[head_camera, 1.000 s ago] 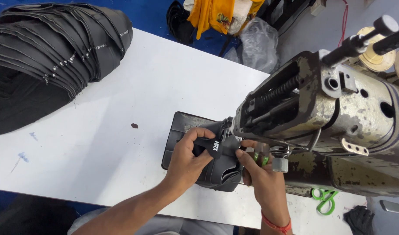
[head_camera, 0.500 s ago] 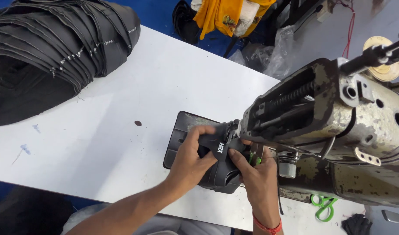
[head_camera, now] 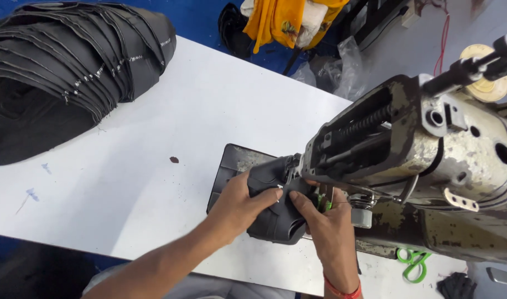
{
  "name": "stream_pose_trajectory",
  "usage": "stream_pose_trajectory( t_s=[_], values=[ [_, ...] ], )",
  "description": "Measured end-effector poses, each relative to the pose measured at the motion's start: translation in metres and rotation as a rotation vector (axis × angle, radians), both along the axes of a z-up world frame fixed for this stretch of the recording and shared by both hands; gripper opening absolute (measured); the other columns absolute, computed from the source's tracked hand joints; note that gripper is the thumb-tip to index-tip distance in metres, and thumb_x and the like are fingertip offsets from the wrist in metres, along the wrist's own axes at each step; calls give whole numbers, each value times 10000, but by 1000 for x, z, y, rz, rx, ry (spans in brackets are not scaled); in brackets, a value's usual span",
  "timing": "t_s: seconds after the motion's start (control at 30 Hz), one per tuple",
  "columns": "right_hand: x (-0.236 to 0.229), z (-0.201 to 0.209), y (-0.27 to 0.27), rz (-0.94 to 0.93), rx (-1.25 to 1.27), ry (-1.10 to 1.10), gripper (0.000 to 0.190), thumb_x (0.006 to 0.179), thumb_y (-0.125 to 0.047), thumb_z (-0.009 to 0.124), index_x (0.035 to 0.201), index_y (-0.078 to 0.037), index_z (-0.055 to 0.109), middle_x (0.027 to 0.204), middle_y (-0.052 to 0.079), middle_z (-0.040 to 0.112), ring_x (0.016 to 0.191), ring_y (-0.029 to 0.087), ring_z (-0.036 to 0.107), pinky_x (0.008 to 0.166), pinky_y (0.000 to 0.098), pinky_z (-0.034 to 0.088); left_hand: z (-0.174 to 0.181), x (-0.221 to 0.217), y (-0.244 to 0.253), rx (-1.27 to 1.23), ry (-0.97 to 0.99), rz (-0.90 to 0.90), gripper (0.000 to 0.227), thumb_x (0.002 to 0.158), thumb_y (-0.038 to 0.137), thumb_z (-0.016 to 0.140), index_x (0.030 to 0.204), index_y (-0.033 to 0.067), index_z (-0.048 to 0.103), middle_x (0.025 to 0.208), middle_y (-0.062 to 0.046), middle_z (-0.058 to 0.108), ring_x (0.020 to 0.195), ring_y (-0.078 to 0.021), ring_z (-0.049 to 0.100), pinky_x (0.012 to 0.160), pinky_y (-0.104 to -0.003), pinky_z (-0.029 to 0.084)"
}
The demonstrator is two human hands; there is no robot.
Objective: The person operates a sewing machine to stitch black slide sandals. They guide the slides under the needle, sew along the edges, and then use scissors to cut the thread. The finished slides are placed on a stack on the table.
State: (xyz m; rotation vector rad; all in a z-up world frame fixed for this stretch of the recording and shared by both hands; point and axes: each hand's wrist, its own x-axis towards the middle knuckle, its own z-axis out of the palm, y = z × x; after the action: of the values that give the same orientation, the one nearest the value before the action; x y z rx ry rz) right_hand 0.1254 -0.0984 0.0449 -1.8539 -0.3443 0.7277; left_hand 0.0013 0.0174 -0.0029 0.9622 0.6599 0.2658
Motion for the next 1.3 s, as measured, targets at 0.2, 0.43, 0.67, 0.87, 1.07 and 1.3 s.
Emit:
stream_pose_trajectory(
  t_s=[0.2,0.43,0.67,0.87,1.07,1.3],
  values=[
    [3,-5,-2,-3,-127,-51,262,855,-108,808,1053,27,704,698,87,702,479,70,549,385,222,376,2,-1,-1,310,-10,37,426,884,278,718,1189,-14,663,914,-74,751,805,-103,686,707,-284,583],
    [1,-2,3,6,-29,-46,209,852,-122,784,989,22,719,670,66,698,475,63,547,379,232,378,3,1,9,254,29,-36,467,865,292,720,1223,3,638,929,-85,751,812,-119,710,714,-304,600],
    [33,-51,-22,309,-314,-545,262,888,-245,803,1058,-46,814,833,127,608,430,123,519,328,274,367,-9,9,5,218,-28,37,489,874,320,733,1207,-21,628,970,-107,739,848,-142,717,728,-320,619],
    [13,-37,-16,6,-112,-236,379,894,-276,838,1184,-80,692,854,152,744,556,87,660,445,263,494,-11,7,7,368,-27,32,494,902,318,741,1253,-8,620,1040,-112,741,937,-152,696,818,-335,587],
    [-12,-19,-28,-16,-325,-546,593,949,-193,810,1449,8,563,624,198,668,475,259,553,444,389,389,4,-5,11,-166,-191,-48,686,836,190,751,1434,82,432,1234,-116,672,1095,-169,694,927,-354,599],
    [-32,-45,-59,294,-6,-836,551,841,-259,813,1341,-111,634,733,60,753,624,86,733,524,266,557,0,-4,12,-76,-110,-59,724,795,92,770,1448,50,461,1192,-113,652,1063,-167,662,892,-339,581]
  ],
)
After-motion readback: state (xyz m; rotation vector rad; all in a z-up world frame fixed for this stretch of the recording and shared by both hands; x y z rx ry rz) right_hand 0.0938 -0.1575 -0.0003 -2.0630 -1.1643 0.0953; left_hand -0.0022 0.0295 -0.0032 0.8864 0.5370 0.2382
